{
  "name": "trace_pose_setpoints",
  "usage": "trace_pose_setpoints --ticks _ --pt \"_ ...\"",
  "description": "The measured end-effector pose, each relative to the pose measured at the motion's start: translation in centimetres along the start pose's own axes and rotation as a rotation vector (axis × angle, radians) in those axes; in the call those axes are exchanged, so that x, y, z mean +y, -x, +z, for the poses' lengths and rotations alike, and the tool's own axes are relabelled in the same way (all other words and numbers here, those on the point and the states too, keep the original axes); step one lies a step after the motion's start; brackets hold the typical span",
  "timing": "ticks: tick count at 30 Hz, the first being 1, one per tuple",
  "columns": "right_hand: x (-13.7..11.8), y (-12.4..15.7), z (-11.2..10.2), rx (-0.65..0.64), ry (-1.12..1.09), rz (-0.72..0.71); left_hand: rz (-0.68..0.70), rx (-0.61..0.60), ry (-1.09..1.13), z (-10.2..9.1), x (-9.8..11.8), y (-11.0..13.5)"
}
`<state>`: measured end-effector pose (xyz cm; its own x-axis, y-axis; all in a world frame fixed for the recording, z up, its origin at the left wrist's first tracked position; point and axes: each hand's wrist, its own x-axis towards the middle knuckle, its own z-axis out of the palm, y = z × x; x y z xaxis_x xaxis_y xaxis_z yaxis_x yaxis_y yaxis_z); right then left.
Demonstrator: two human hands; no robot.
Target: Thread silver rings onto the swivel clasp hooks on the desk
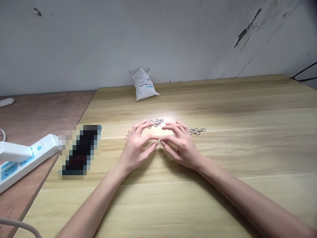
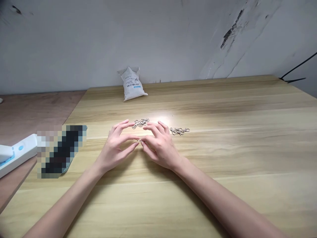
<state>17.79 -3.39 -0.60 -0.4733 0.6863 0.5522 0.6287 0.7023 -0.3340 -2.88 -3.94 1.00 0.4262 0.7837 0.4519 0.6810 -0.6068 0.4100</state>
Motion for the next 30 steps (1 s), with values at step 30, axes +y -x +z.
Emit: trace_pose_setpoints --ticks 30 --pt "-0.4 -0.1 -0.5 -0.024 -0.056 -0.092 -0.003 -0.006 0.192 -0.5 0.2 -0.2"
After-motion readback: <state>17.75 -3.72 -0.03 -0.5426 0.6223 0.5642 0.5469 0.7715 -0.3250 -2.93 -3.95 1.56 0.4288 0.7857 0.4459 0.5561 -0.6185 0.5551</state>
